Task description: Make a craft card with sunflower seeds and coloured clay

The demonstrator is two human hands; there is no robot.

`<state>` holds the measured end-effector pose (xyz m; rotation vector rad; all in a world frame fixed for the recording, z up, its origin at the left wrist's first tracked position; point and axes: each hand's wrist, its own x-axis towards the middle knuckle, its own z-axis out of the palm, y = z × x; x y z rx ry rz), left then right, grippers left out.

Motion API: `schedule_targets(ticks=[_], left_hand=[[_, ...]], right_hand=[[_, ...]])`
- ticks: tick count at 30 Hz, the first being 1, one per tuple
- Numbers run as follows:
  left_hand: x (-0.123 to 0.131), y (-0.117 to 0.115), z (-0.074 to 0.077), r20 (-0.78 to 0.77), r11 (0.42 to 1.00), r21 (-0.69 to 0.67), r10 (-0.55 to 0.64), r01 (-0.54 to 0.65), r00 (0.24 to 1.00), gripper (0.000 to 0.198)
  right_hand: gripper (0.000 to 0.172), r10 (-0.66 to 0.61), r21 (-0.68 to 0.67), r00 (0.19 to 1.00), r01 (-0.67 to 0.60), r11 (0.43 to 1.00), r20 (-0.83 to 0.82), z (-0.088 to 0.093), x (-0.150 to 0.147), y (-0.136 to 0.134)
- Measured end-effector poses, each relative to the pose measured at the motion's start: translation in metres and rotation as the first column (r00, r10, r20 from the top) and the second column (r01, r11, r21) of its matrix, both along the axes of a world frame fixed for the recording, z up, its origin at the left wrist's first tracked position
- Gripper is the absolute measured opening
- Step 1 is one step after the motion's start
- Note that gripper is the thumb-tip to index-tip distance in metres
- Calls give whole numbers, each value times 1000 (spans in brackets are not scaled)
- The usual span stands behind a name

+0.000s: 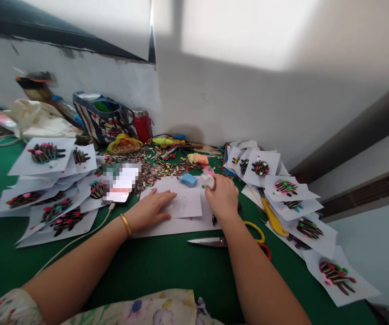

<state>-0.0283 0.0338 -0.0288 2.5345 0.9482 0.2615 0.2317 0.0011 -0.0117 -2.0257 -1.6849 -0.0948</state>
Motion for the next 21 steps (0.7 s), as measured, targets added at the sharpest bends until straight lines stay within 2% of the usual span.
schedule_targets(ticks=[4,7,12,17,21], left_hand=[[1,0,1,35,999,-6,33,-33,999,75],[2,-1,3,56,998,0,65,-65,996,70],[2,-3,4,24,999,11,44,-44,999,65],[1,-3,3,-3,999,20,27,-26,1000,61],[1,-2,3,-2,999,25,23,-23,1000,61]], right_hand=[[39,86,55,996,-85,995,-31,0,-5,-1],[38,99,3,995,-99,995,19,1,-6,-1],[35,14,-108,991,1,994,134,4,3,-3],[30,71,-259,981,-22,966,178,-3,3,-4],[33,111,-210,988,-85,974,111,-4,7,-2]])
